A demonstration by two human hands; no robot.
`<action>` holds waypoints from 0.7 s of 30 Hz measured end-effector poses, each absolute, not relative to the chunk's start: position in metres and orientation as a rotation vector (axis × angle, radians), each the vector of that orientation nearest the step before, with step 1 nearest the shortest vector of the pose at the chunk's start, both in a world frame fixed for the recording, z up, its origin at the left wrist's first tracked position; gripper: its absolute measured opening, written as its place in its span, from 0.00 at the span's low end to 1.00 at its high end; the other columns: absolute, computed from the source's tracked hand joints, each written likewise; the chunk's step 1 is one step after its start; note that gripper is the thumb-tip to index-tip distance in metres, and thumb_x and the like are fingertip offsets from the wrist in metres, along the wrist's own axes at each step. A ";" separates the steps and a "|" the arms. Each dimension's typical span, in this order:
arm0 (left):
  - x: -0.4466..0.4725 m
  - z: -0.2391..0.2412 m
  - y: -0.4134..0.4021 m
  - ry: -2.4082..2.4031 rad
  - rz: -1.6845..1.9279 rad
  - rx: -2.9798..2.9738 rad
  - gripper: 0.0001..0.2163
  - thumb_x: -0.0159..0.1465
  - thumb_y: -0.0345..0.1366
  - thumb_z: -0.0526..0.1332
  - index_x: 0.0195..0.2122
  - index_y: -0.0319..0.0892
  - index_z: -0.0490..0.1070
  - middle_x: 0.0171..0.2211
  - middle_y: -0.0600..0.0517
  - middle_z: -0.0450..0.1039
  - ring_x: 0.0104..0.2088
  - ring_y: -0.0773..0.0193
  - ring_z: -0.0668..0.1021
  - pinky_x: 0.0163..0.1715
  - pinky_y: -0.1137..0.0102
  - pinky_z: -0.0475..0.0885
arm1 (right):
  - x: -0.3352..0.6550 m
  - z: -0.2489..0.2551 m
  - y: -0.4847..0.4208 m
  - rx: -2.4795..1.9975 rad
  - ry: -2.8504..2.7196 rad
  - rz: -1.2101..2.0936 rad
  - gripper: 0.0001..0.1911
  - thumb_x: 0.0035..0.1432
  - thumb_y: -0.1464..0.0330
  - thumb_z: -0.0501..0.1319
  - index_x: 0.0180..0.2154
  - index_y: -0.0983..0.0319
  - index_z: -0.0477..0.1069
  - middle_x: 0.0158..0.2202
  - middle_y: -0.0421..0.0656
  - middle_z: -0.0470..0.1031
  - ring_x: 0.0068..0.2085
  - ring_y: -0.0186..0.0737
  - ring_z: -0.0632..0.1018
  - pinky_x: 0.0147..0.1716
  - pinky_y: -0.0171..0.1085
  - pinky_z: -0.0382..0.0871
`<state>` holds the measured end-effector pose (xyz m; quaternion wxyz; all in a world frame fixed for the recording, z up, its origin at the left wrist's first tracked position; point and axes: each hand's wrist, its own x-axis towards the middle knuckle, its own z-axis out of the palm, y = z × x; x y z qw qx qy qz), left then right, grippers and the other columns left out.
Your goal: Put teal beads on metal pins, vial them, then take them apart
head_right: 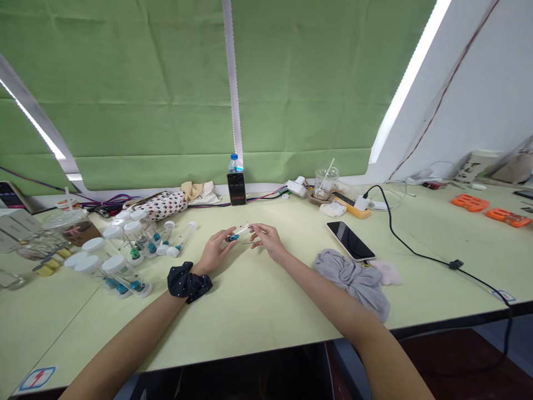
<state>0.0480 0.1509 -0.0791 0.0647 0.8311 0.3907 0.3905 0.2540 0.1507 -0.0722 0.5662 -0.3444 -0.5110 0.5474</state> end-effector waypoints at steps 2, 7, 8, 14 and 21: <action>0.048 -0.078 0.150 1.160 1.181 2.490 0.19 0.65 0.43 0.53 0.55 0.45 0.63 0.42 0.47 0.73 0.42 0.60 0.75 0.44 0.64 0.69 | 0.254 -0.071 0.150 -0.803 -1.239 1.271 0.21 0.50 0.52 0.62 0.37 0.62 0.76 0.36 0.46 0.71 0.29 0.34 0.73 0.21 0.34 0.73; 0.048 -0.077 0.149 1.152 1.124 2.504 0.19 0.65 0.43 0.53 0.56 0.47 0.63 0.45 0.47 0.73 0.45 0.59 0.74 0.46 0.63 0.68 | 0.255 -0.065 0.144 -0.816 -1.380 1.246 0.21 0.51 0.51 0.60 0.35 0.62 0.77 0.39 0.47 0.71 0.30 0.34 0.73 0.19 0.31 0.71; 0.048 -0.077 0.148 1.149 1.110 2.519 0.19 0.65 0.43 0.53 0.56 0.47 0.63 0.45 0.47 0.73 0.46 0.59 0.74 0.46 0.63 0.68 | 0.255 -0.064 0.142 -0.821 -1.418 1.251 0.22 0.51 0.51 0.59 0.35 0.62 0.77 0.39 0.48 0.72 0.30 0.34 0.73 0.19 0.30 0.71; 0.048 -0.075 0.145 1.119 1.056 2.607 0.19 0.65 0.42 0.53 0.56 0.47 0.62 0.48 0.47 0.72 0.47 0.59 0.74 0.46 0.63 0.67 | 0.253 -0.062 0.140 -0.866 -1.469 1.396 0.29 0.52 0.45 0.53 0.34 0.64 0.76 0.38 0.49 0.74 0.28 0.35 0.73 0.16 0.29 0.67; 0.047 -0.078 0.148 1.268 1.152 2.500 0.18 0.65 0.42 0.53 0.55 0.46 0.64 0.45 0.46 0.73 0.45 0.58 0.74 0.44 0.63 0.68 | 0.271 -0.076 0.187 -1.075 -0.993 1.100 0.23 0.53 0.50 0.54 0.26 0.63 0.70 0.29 0.46 0.73 0.22 0.32 0.70 0.17 0.32 0.65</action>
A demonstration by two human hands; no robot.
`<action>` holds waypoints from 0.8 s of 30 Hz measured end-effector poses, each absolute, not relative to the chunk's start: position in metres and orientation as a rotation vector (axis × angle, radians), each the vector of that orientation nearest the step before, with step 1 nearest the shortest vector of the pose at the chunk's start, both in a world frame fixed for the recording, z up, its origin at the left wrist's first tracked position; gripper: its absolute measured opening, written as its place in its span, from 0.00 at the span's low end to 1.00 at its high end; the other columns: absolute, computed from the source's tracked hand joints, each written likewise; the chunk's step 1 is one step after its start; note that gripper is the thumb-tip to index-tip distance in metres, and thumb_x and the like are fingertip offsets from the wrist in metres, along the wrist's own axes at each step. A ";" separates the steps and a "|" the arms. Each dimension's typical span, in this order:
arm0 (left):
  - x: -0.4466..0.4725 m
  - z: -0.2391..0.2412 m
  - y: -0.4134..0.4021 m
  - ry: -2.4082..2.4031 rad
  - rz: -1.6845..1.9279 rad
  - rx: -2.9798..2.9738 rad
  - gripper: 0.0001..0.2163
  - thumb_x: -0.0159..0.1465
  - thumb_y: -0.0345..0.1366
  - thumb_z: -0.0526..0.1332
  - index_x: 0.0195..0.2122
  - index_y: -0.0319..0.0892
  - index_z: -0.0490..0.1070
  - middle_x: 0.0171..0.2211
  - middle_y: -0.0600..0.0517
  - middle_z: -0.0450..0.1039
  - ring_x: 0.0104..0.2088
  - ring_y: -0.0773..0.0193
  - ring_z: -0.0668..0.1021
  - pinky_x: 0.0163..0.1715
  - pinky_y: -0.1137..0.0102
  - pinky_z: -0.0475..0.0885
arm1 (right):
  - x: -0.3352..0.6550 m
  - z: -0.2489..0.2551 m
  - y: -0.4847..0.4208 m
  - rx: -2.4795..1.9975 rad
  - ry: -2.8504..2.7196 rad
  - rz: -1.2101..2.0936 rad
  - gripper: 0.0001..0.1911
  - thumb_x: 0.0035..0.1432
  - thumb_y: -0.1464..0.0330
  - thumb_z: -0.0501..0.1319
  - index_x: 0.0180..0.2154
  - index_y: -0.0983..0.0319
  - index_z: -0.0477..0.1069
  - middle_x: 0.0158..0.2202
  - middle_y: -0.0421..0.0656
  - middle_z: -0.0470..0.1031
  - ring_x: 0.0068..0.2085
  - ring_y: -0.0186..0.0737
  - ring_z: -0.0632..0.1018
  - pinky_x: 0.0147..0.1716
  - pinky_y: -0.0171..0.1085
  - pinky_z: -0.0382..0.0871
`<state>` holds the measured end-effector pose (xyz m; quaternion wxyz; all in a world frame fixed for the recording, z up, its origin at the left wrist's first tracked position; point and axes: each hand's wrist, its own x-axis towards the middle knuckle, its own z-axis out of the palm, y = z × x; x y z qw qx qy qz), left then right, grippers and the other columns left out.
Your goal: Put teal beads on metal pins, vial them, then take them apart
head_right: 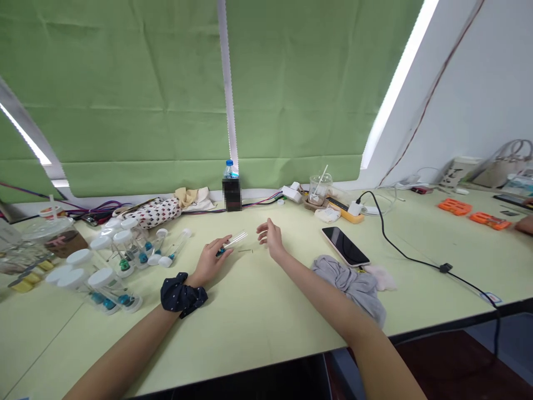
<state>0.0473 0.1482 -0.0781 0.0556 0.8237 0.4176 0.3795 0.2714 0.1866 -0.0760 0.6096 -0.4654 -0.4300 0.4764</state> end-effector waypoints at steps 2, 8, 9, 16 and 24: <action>0.045 -0.080 0.151 1.302 1.179 2.437 0.18 0.65 0.42 0.53 0.55 0.46 0.64 0.44 0.46 0.73 0.43 0.59 0.75 0.43 0.64 0.69 | 0.283 -0.081 0.213 -1.315 -0.955 0.924 0.13 0.53 0.59 0.56 0.28 0.62 0.67 0.29 0.44 0.72 0.22 0.32 0.70 0.18 0.32 0.65; 0.040 -0.082 0.157 1.333 1.267 2.307 0.18 0.64 0.43 0.53 0.54 0.45 0.65 0.42 0.46 0.74 0.40 0.59 0.76 0.41 0.63 0.71 | 0.323 -0.087 0.291 -1.595 -1.080 0.542 0.14 0.46 0.74 0.58 0.39 0.64 0.68 0.43 0.49 0.67 0.44 0.42 0.71 0.44 0.39 0.66; 0.039 -0.083 0.158 1.333 1.274 2.294 0.18 0.64 0.42 0.53 0.54 0.45 0.65 0.42 0.46 0.74 0.40 0.59 0.76 0.41 0.63 0.71 | 0.329 -0.089 0.301 -1.662 -1.161 0.426 0.17 0.47 0.75 0.57 0.43 0.65 0.67 0.46 0.51 0.65 0.47 0.44 0.69 0.48 0.39 0.63; 0.039 -0.084 0.160 1.353 1.311 2.190 0.17 0.62 0.42 0.56 0.52 0.45 0.67 0.41 0.48 0.75 0.39 0.60 0.77 0.40 0.64 0.72 | 0.348 -0.108 0.351 -2.086 -1.406 -0.027 0.26 0.56 0.69 0.55 0.58 0.62 0.58 0.51 0.55 0.60 0.51 0.50 0.66 0.49 0.42 0.59; 0.040 -0.086 0.163 1.388 1.302 2.128 0.17 0.62 0.42 0.56 0.51 0.44 0.68 0.41 0.48 0.75 0.38 0.61 0.76 0.39 0.66 0.72 | 0.344 -0.101 0.349 -2.141 -1.577 -0.101 0.14 0.61 0.67 0.51 0.45 0.63 0.68 0.44 0.53 0.66 0.43 0.45 0.70 0.40 0.39 0.60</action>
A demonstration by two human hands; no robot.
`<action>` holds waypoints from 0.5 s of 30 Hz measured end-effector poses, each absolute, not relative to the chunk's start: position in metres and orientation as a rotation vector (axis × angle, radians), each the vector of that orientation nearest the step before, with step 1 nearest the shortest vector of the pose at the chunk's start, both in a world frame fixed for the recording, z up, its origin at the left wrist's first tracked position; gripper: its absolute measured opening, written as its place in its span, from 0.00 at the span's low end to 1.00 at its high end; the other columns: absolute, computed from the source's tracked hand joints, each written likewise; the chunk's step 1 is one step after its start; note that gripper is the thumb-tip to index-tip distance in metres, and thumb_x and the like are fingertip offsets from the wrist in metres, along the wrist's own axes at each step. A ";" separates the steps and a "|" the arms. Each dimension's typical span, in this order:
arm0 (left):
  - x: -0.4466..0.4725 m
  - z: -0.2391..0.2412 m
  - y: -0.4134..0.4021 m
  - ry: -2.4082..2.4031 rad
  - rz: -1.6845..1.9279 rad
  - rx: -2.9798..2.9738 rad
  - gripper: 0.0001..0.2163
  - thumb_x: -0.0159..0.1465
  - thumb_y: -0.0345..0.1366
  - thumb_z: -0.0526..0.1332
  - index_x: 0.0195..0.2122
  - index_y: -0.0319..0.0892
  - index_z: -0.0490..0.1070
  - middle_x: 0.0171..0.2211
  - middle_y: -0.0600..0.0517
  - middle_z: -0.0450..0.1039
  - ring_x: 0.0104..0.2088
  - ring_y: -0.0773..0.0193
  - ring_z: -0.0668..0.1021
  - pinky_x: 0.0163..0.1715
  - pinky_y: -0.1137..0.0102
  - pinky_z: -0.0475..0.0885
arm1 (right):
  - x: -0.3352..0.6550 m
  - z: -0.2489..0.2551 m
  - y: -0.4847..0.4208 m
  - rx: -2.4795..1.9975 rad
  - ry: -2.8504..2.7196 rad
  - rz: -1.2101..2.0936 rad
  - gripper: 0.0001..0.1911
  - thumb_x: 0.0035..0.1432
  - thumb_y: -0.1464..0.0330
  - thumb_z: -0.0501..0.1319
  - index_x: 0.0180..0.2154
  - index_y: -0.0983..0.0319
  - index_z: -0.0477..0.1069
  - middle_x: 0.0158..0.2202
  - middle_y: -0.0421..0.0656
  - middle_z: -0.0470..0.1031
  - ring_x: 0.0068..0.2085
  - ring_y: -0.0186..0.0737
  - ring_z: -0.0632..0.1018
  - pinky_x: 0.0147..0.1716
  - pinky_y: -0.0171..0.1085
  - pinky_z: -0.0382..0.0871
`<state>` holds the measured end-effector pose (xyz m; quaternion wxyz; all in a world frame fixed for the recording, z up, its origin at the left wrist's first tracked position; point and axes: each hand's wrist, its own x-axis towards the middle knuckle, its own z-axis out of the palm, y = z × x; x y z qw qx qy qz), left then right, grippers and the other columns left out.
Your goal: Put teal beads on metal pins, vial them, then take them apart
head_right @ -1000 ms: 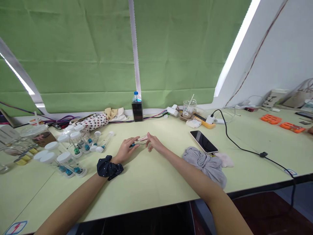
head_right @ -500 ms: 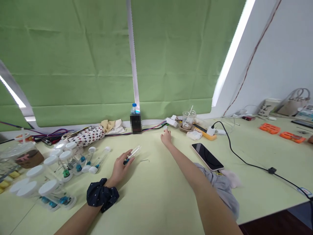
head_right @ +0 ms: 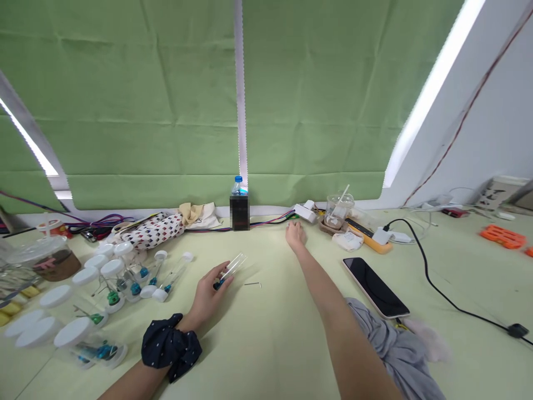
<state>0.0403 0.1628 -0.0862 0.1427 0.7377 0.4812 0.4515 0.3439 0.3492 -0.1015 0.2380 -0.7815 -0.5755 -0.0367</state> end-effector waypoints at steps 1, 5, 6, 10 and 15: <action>0.040 -0.087 0.163 1.395 1.299 2.117 0.17 0.62 0.42 0.56 0.51 0.44 0.68 0.41 0.48 0.74 0.37 0.62 0.76 0.39 0.66 0.72 | 0.341 -0.102 0.341 -2.111 -1.611 -0.100 0.12 0.61 0.67 0.52 0.44 0.63 0.68 0.43 0.52 0.67 0.42 0.44 0.70 0.39 0.38 0.60; 0.040 -0.088 0.164 1.398 1.301 2.060 0.17 0.62 0.43 0.56 0.50 0.43 0.68 0.41 0.49 0.74 0.35 0.64 0.76 0.39 0.68 0.71 | 0.320 -0.110 0.288 -1.876 -1.793 -0.069 0.06 0.58 0.71 0.53 0.36 0.63 0.68 0.39 0.49 0.68 0.41 0.41 0.69 0.39 0.36 0.60; 0.040 -0.088 0.164 1.393 1.298 2.048 0.18 0.61 0.43 0.56 0.50 0.43 0.68 0.40 0.50 0.75 0.35 0.64 0.76 0.39 0.68 0.71 | 0.314 -0.113 0.271 -1.799 -1.848 -0.043 0.05 0.57 0.71 0.53 0.34 0.63 0.67 0.38 0.48 0.68 0.40 0.41 0.69 0.40 0.36 0.60; 0.041 -0.088 0.164 1.392 1.279 2.040 0.18 0.60 0.44 0.57 0.50 0.42 0.69 0.39 0.50 0.75 0.33 0.64 0.75 0.38 0.68 0.71 | 0.287 -0.114 0.213 -1.615 -1.957 0.089 0.02 0.54 0.73 0.55 0.32 0.62 0.65 0.37 0.46 0.69 0.40 0.40 0.69 0.40 0.36 0.61; 0.043 -0.091 0.164 1.336 1.275 2.098 0.20 0.59 0.45 0.58 0.50 0.42 0.69 0.40 0.49 0.75 0.32 0.64 0.74 0.37 0.67 0.71 | 0.265 -0.104 0.179 -1.696 -1.874 0.113 0.16 0.56 0.67 0.55 0.47 0.61 0.63 0.41 0.48 0.70 0.43 0.47 0.67 0.40 0.42 0.61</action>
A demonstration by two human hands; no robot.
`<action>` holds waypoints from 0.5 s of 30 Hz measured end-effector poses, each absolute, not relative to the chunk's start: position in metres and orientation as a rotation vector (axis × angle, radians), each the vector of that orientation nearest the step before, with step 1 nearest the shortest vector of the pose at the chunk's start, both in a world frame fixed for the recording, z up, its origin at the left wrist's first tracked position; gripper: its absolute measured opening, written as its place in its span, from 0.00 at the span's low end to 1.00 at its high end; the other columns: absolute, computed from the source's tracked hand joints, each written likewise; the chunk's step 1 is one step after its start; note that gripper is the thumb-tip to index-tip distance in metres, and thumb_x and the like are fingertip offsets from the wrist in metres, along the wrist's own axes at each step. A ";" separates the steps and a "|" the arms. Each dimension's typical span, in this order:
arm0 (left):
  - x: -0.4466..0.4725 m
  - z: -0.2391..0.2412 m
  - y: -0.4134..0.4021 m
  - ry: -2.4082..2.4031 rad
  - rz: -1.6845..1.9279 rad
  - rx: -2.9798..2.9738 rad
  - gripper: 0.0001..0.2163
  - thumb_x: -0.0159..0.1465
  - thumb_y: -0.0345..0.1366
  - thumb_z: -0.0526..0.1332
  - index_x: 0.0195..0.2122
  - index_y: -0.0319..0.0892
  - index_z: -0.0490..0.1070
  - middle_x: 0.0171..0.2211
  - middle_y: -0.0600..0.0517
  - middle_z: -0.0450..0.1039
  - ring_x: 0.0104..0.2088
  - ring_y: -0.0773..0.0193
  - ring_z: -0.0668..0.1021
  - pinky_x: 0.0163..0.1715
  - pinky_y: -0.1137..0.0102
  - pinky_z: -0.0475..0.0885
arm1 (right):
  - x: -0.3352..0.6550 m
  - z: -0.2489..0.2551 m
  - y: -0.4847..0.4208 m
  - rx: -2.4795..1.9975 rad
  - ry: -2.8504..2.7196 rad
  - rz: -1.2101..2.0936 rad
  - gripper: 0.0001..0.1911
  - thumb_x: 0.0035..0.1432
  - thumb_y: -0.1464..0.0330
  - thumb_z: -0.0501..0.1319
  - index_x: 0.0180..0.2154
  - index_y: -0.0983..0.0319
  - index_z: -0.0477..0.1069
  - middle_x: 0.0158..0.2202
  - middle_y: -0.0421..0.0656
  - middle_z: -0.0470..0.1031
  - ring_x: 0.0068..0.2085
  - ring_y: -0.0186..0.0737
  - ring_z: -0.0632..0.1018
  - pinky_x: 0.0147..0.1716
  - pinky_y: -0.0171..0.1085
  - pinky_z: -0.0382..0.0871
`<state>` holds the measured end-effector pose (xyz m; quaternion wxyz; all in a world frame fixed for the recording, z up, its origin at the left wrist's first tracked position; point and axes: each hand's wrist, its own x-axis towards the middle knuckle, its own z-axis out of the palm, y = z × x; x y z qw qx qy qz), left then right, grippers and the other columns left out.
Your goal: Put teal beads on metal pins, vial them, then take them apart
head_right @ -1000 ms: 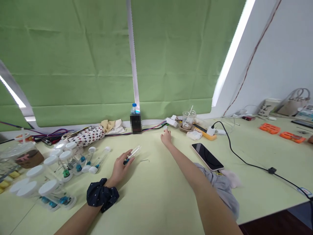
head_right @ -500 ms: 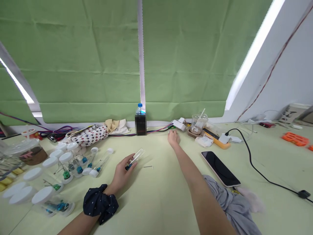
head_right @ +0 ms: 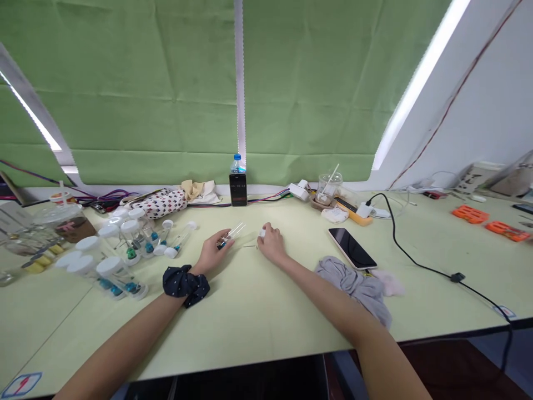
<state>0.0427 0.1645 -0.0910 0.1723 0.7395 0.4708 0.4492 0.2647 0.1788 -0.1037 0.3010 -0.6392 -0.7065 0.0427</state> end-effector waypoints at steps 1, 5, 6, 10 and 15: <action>0.043 -0.092 0.165 1.328 1.276 2.110 0.20 0.59 0.45 0.58 0.50 0.42 0.69 0.41 0.48 0.75 0.32 0.64 0.74 0.37 0.67 0.71 | 0.262 -0.102 0.176 -1.686 -1.866 0.094 0.19 0.56 0.64 0.56 0.50 0.59 0.62 0.45 0.49 0.69 0.45 0.48 0.67 0.41 0.44 0.61; 0.042 -0.096 0.168 1.343 1.291 2.118 0.20 0.59 0.45 0.58 0.50 0.42 0.69 0.40 0.49 0.75 0.31 0.64 0.74 0.36 0.67 0.71 | 0.259 -0.101 0.172 -1.527 -2.007 0.064 0.18 0.55 0.57 0.59 0.47 0.53 0.68 0.58 0.46 0.58 0.54 0.52 0.60 0.48 0.50 0.57; 0.042 -0.096 0.168 1.347 1.291 2.118 0.20 0.59 0.45 0.58 0.50 0.42 0.69 0.39 0.49 0.75 0.31 0.64 0.74 0.35 0.67 0.71 | 0.259 -0.102 0.172 -1.496 -2.046 0.078 0.15 0.54 0.56 0.60 0.43 0.53 0.71 0.58 0.45 0.57 0.55 0.52 0.59 0.49 0.50 0.57; 0.042 -0.097 0.168 1.320 1.280 2.166 0.20 0.59 0.45 0.58 0.50 0.43 0.69 0.40 0.49 0.75 0.31 0.64 0.74 0.35 0.68 0.71 | 0.262 -0.104 0.175 -1.430 -2.104 0.159 0.08 0.54 0.60 0.62 0.33 0.57 0.73 0.57 0.44 0.59 0.56 0.50 0.58 0.50 0.51 0.56; 0.042 -0.095 0.165 1.276 1.259 2.261 0.19 0.59 0.43 0.59 0.50 0.43 0.69 0.41 0.50 0.75 0.32 0.65 0.74 0.36 0.68 0.71 | 0.261 -0.105 0.179 -1.401 -2.134 0.241 0.05 0.54 0.66 0.62 0.28 0.60 0.72 0.56 0.45 0.61 0.57 0.48 0.58 0.50 0.49 0.57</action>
